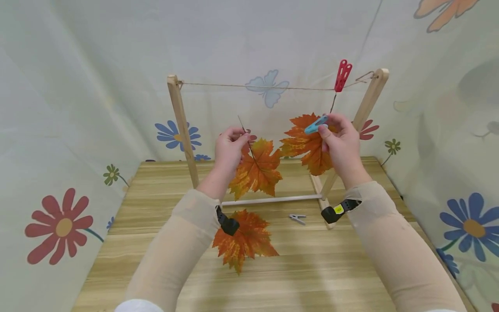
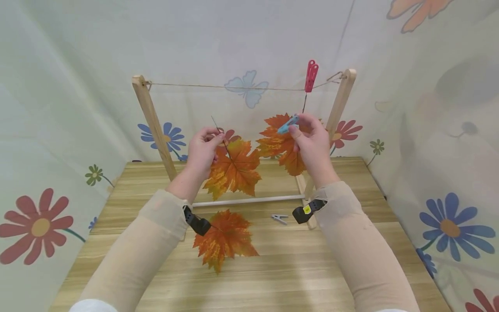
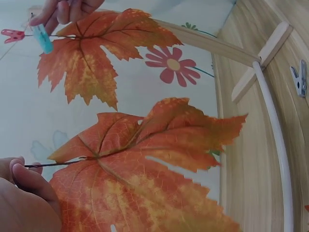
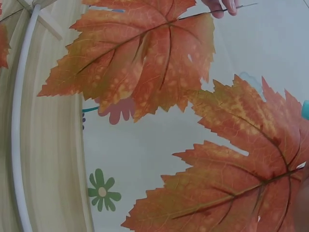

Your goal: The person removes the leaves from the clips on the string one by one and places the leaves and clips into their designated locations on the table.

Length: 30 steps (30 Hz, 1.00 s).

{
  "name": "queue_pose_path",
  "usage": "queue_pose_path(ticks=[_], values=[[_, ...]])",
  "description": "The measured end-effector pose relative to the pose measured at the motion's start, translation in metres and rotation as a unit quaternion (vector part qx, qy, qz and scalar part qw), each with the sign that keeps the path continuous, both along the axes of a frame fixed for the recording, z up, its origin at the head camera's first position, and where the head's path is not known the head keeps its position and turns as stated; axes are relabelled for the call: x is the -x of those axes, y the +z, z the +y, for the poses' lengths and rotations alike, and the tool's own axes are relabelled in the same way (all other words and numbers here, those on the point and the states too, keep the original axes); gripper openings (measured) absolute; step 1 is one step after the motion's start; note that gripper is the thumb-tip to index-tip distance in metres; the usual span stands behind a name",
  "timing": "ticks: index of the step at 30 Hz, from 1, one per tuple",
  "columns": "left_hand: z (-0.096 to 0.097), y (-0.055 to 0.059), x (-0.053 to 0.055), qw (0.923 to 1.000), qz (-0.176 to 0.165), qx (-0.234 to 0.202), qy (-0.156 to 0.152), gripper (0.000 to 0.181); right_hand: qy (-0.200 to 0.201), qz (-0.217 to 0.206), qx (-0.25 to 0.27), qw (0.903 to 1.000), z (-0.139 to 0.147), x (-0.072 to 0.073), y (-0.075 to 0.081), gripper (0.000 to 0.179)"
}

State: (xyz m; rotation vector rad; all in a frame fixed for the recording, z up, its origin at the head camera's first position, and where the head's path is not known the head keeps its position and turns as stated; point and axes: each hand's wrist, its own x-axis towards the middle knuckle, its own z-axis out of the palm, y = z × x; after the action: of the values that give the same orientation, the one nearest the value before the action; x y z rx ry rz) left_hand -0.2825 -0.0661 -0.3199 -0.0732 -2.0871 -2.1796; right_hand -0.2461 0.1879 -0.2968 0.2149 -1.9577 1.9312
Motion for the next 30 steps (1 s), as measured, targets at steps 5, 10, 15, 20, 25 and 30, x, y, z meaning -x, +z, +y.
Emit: queue_pose_path(ticks=[5, 10, 15, 20, 25, 30], values=[[-0.006, -0.002, -0.001, 1.0000, -0.006, -0.002, -0.002, 0.010, -0.003, -0.017, -0.008, 0.9998, 0.005, -0.001, -0.008, 0.038], [-0.008, -0.010, -0.001, 0.9995, -0.027, -0.011, 0.007, 0.012, -0.001, -0.030, -0.025, 0.9992, 0.010, -0.003, -0.019, 0.038], [-0.010, -0.018, -0.002, 0.9993, -0.031, -0.012, 0.018, 0.012, 0.013, -0.027, -0.003, 0.9995, 0.014, -0.004, -0.030, 0.038], [-0.015, -0.025, -0.004, 0.9993, -0.029, -0.005, 0.022, 0.015, 0.038, -0.036, 0.019, 0.9985, 0.016, -0.007, -0.042, 0.039], [-0.020, -0.032, -0.005, 0.9989, -0.040, 0.004, 0.024, 0.015, 0.046, -0.037, 0.030, 0.9978, 0.015, -0.010, -0.052, 0.041], [-0.025, -0.041, -0.007, 0.9982, -0.054, -0.010, 0.025, 0.017, 0.044, -0.049, 0.039, 0.9970, 0.012, -0.013, -0.062, 0.041]])
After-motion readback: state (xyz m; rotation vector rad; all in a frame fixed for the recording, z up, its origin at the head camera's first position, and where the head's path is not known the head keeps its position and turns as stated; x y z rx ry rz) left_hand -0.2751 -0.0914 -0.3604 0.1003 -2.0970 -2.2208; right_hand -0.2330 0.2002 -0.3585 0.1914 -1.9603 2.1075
